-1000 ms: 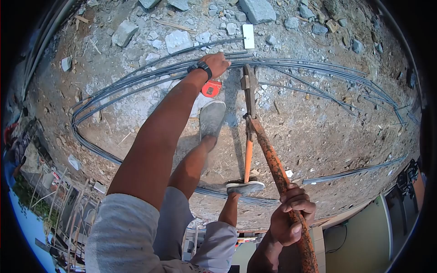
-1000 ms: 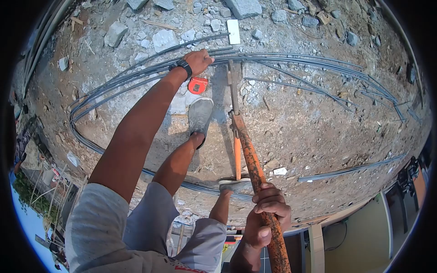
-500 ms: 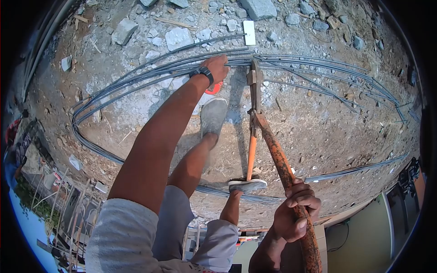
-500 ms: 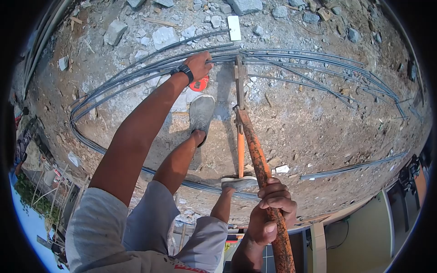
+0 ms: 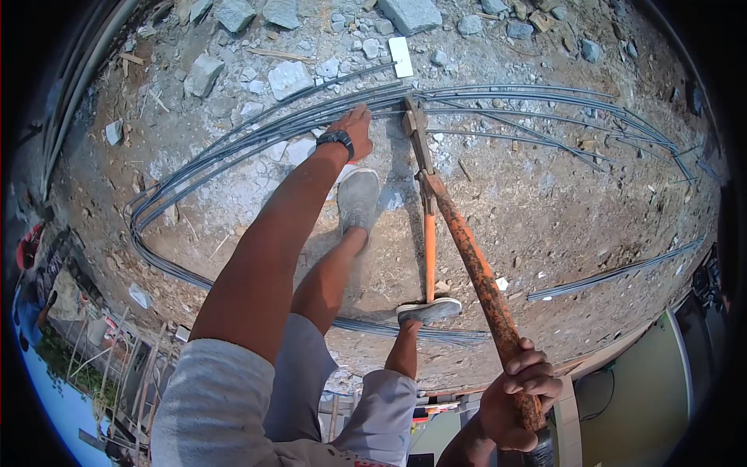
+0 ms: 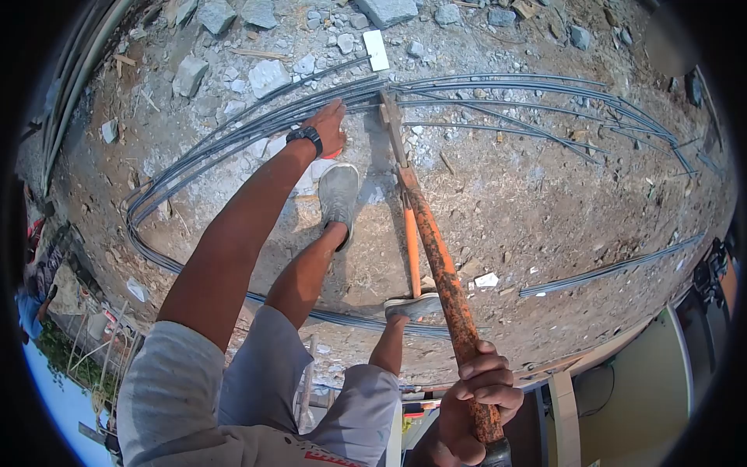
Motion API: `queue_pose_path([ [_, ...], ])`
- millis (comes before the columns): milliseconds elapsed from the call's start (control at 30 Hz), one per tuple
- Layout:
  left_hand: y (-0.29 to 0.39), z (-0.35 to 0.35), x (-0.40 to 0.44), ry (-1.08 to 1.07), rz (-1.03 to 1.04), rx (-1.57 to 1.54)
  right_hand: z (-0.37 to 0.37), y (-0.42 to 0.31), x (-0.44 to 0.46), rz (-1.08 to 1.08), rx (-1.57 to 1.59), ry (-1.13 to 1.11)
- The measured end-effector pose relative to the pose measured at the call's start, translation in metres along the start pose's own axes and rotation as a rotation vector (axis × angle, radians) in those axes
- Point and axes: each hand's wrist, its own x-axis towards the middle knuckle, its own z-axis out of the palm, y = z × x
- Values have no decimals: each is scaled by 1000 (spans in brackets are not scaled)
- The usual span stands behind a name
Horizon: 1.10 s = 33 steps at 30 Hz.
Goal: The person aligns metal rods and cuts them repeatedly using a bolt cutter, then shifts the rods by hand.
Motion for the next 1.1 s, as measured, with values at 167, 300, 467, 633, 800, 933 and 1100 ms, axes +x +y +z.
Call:
queue_pose_path([
  [167,34,8,-54,-146,-62,15,-50,-41,-87,283,-114,363],
  [300,90,34,-137,-138,108,-243,-59,-89,-101,67,-62,376],
  [467,232,-12,-289,27,271,-558,-125,-155,-141,-325,257,80],
  [633,353,-41,-443,358,398,-965,-190,-173,-138,-491,258,-354],
  [800,448,-76,-548,472,855,-1033,-205,-128,-211,-327,322,-286],
  [933,478,-69,-580,258,880,-977,-224,-117,-261,-166,330,-299],
  [1100,480,-81,-615,417,904,-898,-243,-152,-233,-150,157,-678],
])
